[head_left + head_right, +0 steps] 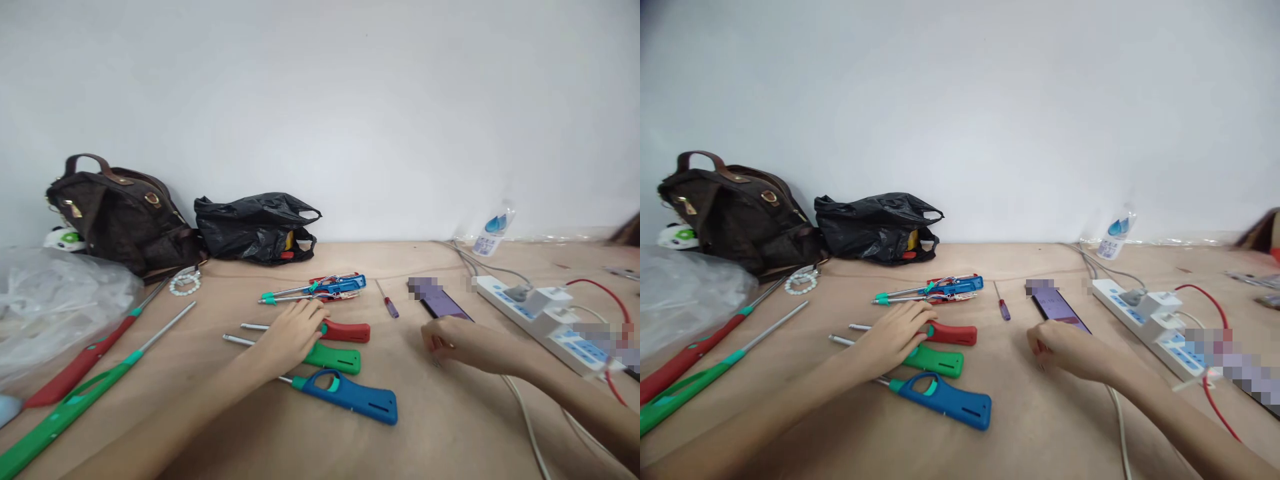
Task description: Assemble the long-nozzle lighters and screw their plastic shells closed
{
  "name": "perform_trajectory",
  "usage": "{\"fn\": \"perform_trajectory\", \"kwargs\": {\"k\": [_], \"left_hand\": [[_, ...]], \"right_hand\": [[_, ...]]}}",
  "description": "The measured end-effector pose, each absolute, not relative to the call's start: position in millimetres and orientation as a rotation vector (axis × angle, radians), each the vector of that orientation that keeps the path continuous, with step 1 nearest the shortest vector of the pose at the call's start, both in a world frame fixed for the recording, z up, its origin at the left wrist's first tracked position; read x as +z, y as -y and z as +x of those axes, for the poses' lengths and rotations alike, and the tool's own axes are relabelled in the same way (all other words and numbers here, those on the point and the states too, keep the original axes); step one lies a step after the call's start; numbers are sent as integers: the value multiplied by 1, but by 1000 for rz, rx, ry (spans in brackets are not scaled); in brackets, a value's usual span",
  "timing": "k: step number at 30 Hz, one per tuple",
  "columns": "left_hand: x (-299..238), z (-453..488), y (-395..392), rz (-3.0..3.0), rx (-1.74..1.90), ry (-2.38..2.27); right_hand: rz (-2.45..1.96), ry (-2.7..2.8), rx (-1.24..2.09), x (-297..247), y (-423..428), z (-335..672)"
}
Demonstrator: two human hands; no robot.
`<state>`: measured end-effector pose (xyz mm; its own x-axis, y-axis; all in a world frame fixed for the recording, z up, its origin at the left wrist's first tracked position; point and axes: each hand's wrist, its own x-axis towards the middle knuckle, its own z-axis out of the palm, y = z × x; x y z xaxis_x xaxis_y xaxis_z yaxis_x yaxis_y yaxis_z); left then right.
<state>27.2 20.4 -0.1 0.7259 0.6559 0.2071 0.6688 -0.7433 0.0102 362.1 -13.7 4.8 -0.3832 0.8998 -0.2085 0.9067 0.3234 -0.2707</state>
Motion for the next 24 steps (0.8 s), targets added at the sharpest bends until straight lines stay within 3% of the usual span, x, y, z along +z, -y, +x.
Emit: {"fn": "perform_trajectory", "kwargs": {"k": [14, 24], "left_hand": [[-11, 54, -29, -2896, -341, 1011], [-16, 82, -45, -3020, -431, 1010]], "right_hand": [[1757, -2546, -755, -1, 25, 363], [1718, -2848, -746, 13, -29, 301]]}}
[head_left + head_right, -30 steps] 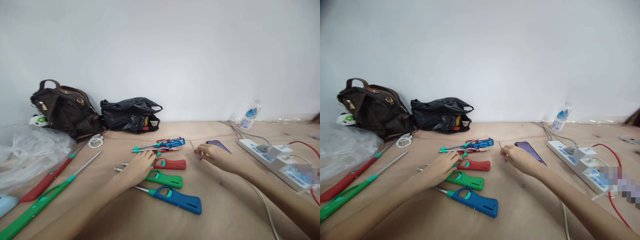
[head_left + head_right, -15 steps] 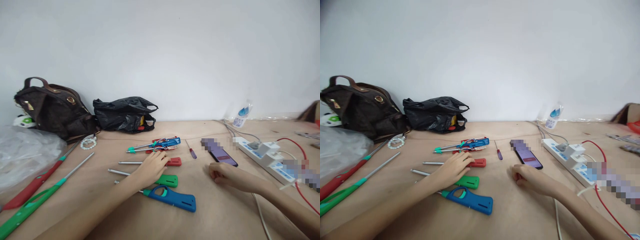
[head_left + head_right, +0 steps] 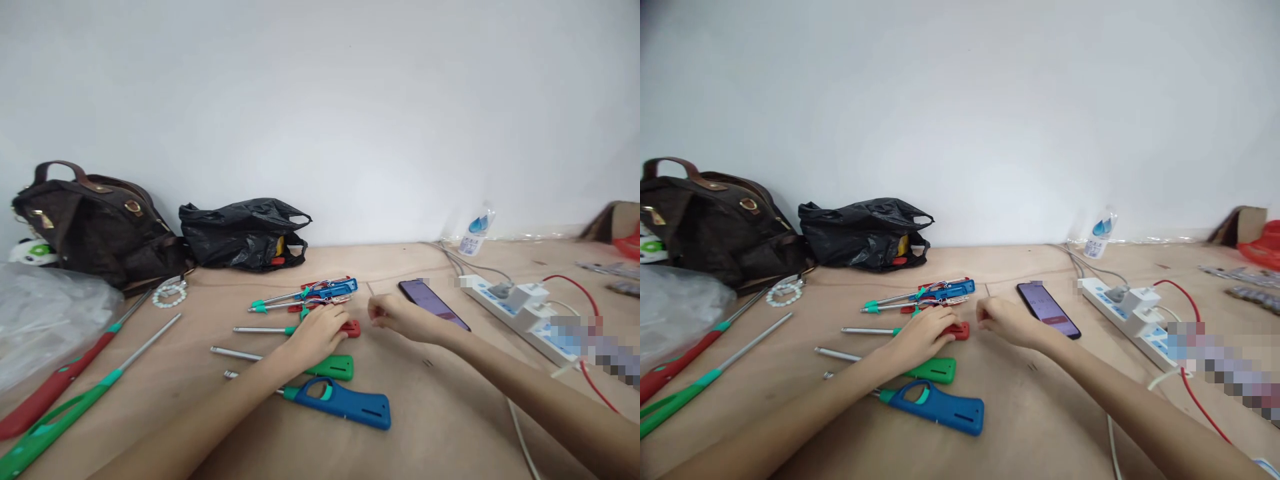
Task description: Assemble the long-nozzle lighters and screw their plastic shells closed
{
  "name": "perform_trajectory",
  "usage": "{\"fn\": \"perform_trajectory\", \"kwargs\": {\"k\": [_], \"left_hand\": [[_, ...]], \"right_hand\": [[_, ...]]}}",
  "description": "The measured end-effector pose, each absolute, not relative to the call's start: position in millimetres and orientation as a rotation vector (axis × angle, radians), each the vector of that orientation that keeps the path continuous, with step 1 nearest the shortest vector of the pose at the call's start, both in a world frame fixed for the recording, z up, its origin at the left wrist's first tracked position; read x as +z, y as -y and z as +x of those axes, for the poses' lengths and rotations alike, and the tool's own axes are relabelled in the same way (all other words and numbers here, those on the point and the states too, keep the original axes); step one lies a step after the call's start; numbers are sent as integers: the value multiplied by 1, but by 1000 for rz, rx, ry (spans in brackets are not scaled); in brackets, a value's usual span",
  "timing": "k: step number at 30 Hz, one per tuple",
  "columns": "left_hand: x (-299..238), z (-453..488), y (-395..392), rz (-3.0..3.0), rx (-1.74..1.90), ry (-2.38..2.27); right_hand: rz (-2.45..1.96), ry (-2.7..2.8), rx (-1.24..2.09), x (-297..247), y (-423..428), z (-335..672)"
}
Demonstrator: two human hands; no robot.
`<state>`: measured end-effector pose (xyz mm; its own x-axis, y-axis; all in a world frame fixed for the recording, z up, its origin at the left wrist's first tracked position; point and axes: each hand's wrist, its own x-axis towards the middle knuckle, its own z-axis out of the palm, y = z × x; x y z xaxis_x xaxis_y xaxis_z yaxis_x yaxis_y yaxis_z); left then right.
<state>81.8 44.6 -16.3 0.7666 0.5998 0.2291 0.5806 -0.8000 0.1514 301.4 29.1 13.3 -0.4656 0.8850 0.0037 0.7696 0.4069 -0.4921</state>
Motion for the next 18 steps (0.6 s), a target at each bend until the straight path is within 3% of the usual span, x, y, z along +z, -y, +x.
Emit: {"fn": "perform_trajectory", "kwargs": {"k": [18], "left_hand": [[-23, 76, -44, 2779, 539, -915]], "right_hand": [[-1166, 2555, 528, -12, -57, 264]]}}
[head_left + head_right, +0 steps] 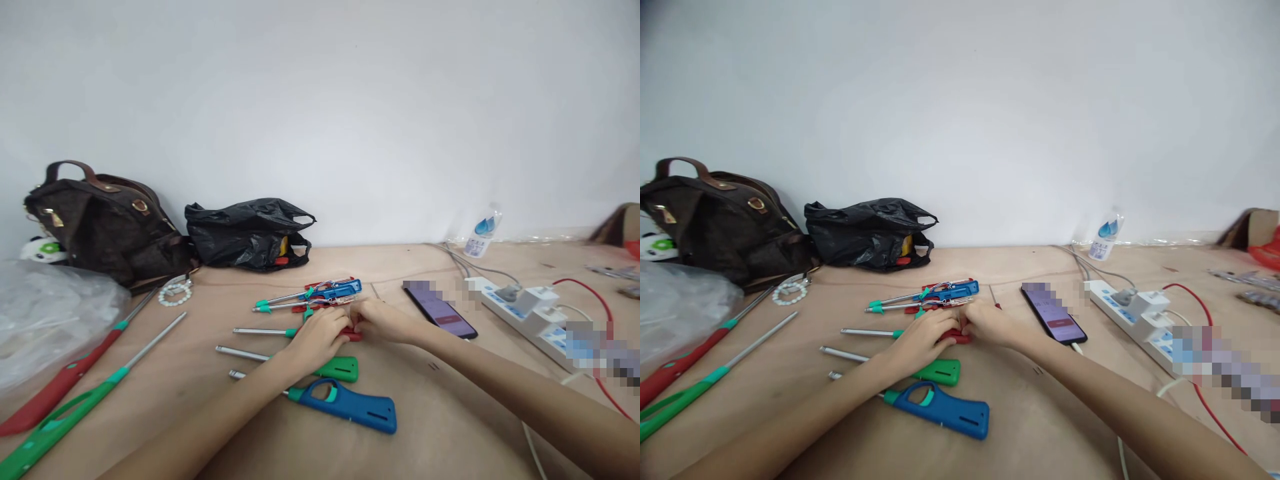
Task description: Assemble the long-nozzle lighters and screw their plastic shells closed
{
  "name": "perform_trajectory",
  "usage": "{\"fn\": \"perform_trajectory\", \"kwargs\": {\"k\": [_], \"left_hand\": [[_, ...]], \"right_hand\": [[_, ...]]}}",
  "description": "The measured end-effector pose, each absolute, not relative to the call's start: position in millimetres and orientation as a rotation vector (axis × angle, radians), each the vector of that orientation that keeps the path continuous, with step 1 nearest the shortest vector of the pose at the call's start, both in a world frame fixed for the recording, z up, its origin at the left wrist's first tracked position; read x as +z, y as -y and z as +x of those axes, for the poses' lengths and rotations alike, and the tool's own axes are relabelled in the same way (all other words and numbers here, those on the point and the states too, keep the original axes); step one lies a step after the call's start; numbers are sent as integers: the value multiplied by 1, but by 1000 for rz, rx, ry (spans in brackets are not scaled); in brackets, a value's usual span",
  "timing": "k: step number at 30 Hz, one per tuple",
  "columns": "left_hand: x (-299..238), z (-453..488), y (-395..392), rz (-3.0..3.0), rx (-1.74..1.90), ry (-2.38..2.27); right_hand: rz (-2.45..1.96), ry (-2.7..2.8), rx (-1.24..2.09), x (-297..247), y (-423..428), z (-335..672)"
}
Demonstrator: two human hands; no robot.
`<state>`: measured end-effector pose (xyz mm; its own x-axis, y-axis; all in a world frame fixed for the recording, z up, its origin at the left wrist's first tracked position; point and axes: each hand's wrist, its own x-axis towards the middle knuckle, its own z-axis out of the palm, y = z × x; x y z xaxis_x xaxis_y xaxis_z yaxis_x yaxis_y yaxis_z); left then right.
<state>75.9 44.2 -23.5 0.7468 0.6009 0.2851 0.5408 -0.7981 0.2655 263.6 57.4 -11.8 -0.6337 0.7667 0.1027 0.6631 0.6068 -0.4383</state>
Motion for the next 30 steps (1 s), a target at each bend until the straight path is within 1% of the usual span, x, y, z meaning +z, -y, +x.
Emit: {"fn": "perform_trajectory", "kwargs": {"k": [6, 11, 16, 18, 19, 22, 24, 27, 30], "left_hand": [[-26, 74, -46, 2773, 550, -880], [-31, 73, -49, 2749, 553, -897], [-32, 72, -51, 2758, 566, -898], [-31, 71, -51, 2759, 570, -894], [-30, 71, -51, 2757, 572, -891], [-28, 71, -50, 2747, 571, -892], [-27, 71, -50, 2740, 561, -899], [-24, 70, -49, 2738, 542, -906], [-22, 69, -48, 2729, 535, -914]], "right_hand": [[-1169, 2402, 818, -21, -65, 270], [-1099, 2211, 1184, -34, -71, 277], [-1053, 2071, 1288, -30, -67, 286], [-1118, 2101, 1175, -22, -65, 293], [-1214, 2144, 1041, -18, -63, 297], [-1717, 2246, 425, -11, -58, 309], [-1936, 2309, 151, -11, -53, 315], [-1966, 2411, 90, -11, -49, 321], [-2000, 2298, 11, 2, -52, 326]]}}
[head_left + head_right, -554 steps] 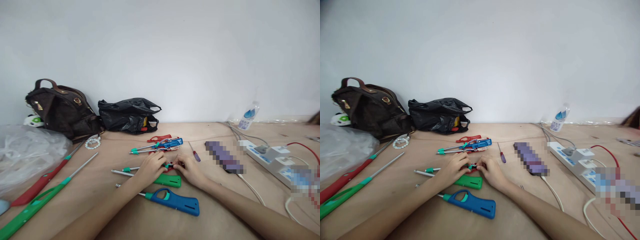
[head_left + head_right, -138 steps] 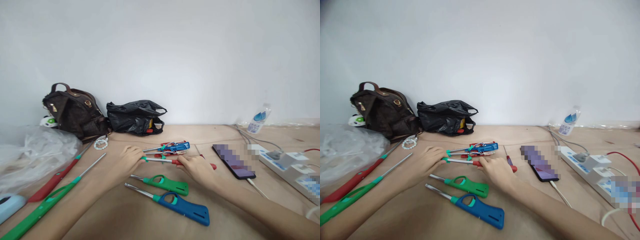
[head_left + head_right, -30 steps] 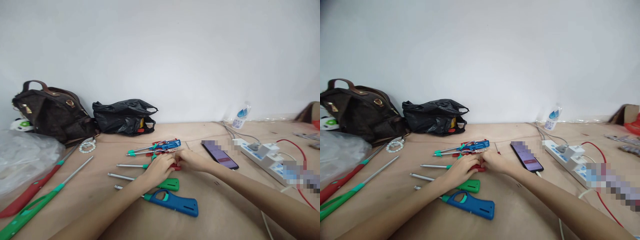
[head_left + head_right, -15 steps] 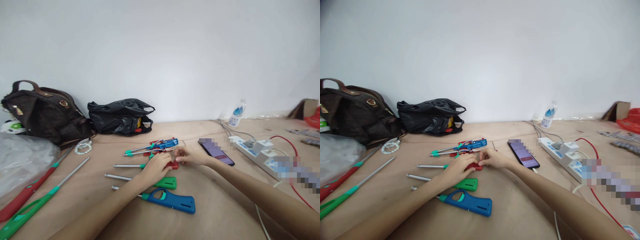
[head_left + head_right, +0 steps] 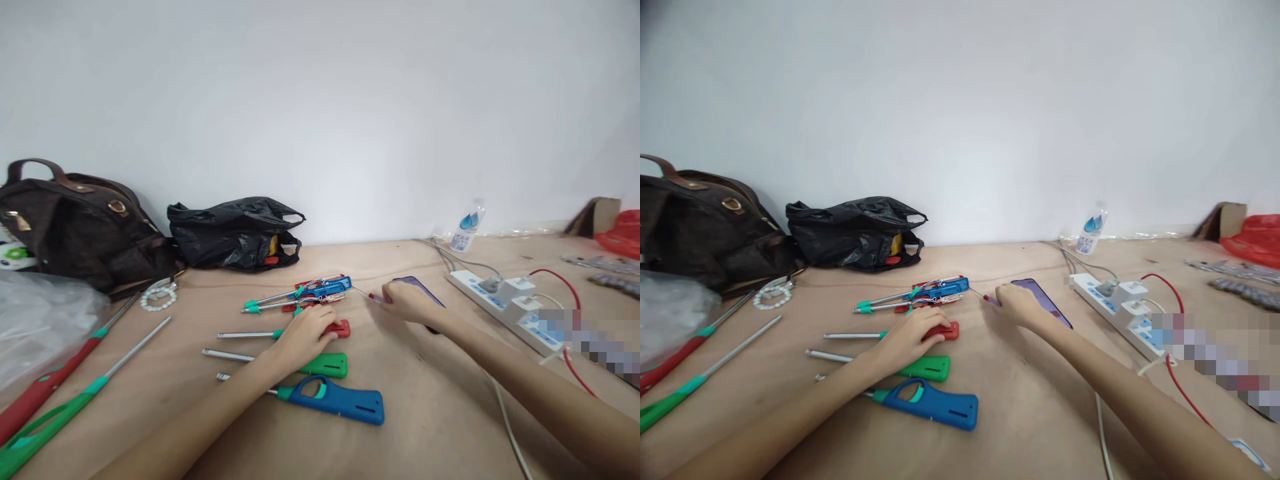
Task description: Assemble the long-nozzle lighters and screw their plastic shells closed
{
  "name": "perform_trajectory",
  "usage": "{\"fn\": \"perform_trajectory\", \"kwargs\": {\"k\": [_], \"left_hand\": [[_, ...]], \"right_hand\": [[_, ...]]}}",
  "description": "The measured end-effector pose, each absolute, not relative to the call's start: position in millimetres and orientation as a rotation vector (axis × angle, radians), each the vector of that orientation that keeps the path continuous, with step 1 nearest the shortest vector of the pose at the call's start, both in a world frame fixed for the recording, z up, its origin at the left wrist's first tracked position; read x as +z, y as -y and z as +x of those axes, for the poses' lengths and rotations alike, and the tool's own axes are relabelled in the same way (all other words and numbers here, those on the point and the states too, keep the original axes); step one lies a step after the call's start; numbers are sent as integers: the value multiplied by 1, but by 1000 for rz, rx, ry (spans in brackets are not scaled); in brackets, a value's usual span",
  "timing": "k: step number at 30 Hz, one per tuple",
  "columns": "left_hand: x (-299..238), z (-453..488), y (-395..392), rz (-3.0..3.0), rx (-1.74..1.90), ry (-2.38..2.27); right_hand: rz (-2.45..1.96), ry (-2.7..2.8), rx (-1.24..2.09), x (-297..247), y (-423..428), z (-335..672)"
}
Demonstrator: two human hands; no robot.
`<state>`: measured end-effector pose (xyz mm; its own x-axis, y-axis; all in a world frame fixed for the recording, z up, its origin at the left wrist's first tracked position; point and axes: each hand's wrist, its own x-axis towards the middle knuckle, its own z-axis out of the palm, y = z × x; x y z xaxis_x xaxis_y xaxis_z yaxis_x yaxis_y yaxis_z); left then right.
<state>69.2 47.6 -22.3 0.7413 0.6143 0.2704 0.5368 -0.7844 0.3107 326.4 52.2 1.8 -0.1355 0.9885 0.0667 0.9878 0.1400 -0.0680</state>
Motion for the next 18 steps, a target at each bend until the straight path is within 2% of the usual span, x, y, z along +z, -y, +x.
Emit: {"fn": "perform_trajectory", "kwargs": {"k": [3, 7, 10, 18], "left_hand": [[-21, 67, -47, 2711, 519, -930], [-20, 64, -49, 2692, 509, -942], [-22, 62, -50, 2677, 527, -917], [-30, 60, -54, 2650, 586, -866]], "right_hand": [[-1890, 2064, -17, 24, -58, 329], [-1314, 1778, 435, 38, -64, 314], [-1055, 1609, 680, 29, -65, 295], [-876, 1607, 868, 5, -68, 282]]}}
